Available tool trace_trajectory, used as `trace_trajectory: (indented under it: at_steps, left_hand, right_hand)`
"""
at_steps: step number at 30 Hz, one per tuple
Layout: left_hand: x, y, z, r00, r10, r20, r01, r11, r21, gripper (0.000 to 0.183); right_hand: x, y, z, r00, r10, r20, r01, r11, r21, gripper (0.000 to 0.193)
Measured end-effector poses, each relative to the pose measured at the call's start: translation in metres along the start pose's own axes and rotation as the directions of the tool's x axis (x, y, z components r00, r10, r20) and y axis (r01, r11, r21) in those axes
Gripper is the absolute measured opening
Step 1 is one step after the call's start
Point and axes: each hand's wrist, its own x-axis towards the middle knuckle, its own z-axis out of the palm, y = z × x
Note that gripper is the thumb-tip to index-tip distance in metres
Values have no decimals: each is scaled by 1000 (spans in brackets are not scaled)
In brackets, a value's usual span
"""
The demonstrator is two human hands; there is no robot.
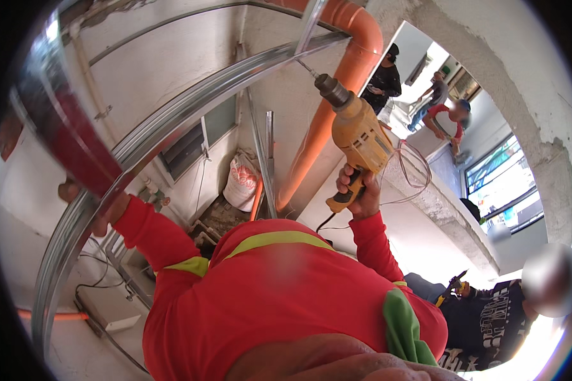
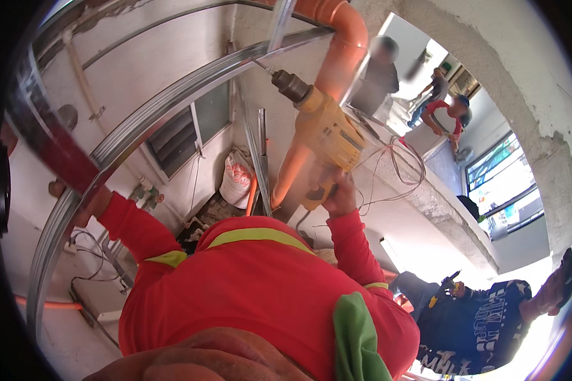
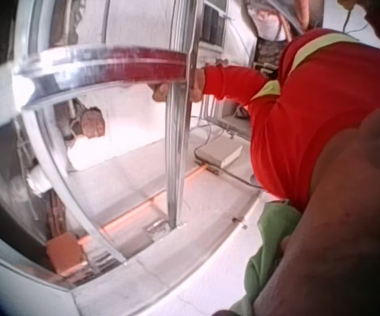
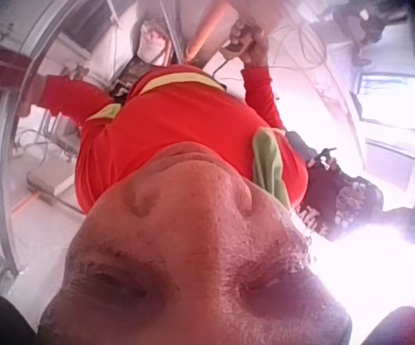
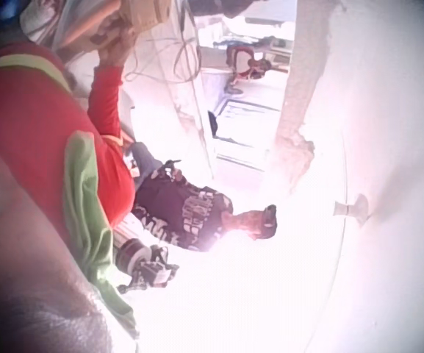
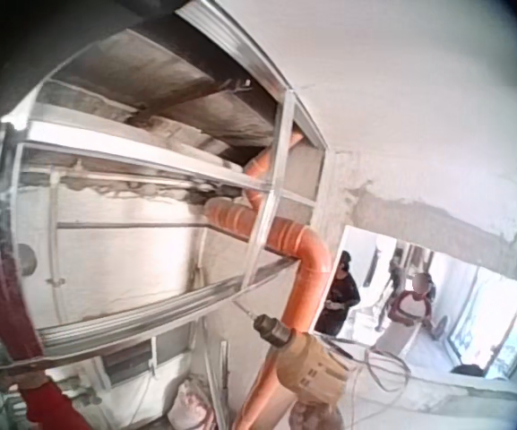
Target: The person uses a yellow corded drill to fasten metal studs to a ceiling grid. They position the metal pieces, drill holes, and secure them with screws while standing on a ladder. Another worker is visible nearby handling materials.
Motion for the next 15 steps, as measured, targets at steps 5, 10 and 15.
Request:
trace_trajectory:
  at_steps: [5, 10, 15]
  left_hand:
    - [3, 5, -10, 947, -135, -293, 80, 978, -192, 108]
    - [27, 35, 42, 938, -160, -307, 85, 966, -244, 148]
    - [31, 49, 60, 919, -214, -331, 106, 943, -316, 159]
  right_hand:
    - [11, 10, -34, 1000, 0, -17, 4, 983, 186, 63]
    - [19, 7, -58, 998, 19, -64, -4, 974, 225, 61]
    - [29, 0, -83, 1000, 27, 13, -29, 959, 283, 60]
